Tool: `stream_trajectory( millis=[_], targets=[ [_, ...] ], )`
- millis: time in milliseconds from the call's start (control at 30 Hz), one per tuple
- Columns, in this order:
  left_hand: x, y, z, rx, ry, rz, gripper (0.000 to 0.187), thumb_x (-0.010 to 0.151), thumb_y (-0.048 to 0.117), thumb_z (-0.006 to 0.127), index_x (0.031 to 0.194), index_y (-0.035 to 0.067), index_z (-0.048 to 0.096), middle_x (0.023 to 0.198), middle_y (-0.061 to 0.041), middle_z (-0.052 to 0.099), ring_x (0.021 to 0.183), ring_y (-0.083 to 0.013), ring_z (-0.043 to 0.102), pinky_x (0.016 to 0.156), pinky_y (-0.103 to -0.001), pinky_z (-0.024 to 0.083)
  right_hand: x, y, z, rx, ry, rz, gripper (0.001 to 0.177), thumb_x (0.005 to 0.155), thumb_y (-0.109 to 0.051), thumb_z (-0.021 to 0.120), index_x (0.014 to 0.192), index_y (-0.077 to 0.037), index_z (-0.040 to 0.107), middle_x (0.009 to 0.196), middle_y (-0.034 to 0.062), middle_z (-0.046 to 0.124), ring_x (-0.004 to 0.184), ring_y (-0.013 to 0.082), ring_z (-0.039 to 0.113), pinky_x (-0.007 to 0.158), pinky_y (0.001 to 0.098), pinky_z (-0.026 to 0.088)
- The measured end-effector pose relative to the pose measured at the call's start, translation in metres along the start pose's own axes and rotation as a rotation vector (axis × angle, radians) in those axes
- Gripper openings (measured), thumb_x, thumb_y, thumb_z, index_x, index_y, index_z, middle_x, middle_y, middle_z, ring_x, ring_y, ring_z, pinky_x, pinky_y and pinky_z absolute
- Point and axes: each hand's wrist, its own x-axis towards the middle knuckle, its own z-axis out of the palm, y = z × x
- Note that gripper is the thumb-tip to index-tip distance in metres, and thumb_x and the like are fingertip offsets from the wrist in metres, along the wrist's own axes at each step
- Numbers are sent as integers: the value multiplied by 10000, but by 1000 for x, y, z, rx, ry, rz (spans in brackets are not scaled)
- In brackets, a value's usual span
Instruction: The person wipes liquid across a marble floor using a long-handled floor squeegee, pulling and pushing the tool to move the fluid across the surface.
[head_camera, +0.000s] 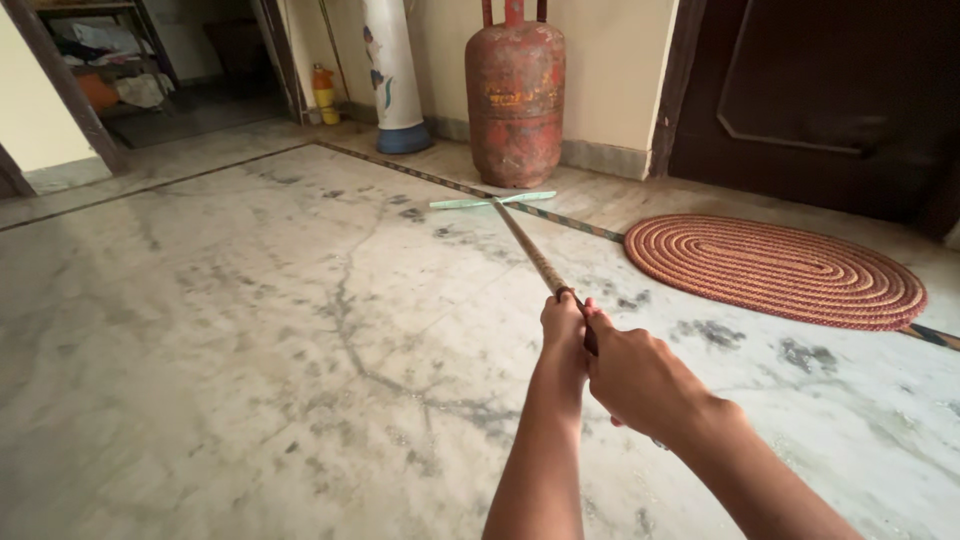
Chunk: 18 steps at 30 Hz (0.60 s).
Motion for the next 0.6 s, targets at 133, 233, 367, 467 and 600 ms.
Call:
stream_trajectory(
  millis=[133,233,367,467,600],
  targets=[
    [2,1,-5,60,-39,11,223,1064,229,450,1201,62,506,901,-110,612,659,-165,576,558,-328,546,13,1,-1,26,-56,40,499,1043,-147,307,1541,-132,335,813,176,756,602,253,742,542,423,625],
    [-5,2,-7,77,-44,-28,211,1071,250,432,1193,88,489,897,-106,594,652,-168,566,560,-331,542,22,6,6,82,-59,40,501,1026,-125,327,1525,-144,367,831,162,764,586,251,749,541,396,625],
    [-13,-7,-9,-41,-129,-85,159,1090,260,412,1148,111,413,862,-88,543,622,-150,517,541,-314,517,25,15,11,67,-64,66,487,1007,-81,355,1484,-117,448,861,157,759,596,254,770,546,386,634],
    [-16,-9,1,-104,-158,-107,122,1095,252,416,1123,140,378,817,-78,506,589,-151,491,511,-313,490,17,14,5,43,-56,123,454,1020,-91,350,1435,-119,531,869,197,777,622,269,767,580,420,625],
    [-33,-17,20,-186,-104,-161,126,1094,264,412,1112,147,367,761,-70,490,530,-142,462,458,-297,446,-10,10,-5,-220,23,68,411,1029,-142,377,1393,-91,561,873,219,807,730,292,775,706,465,610]
  ],
)
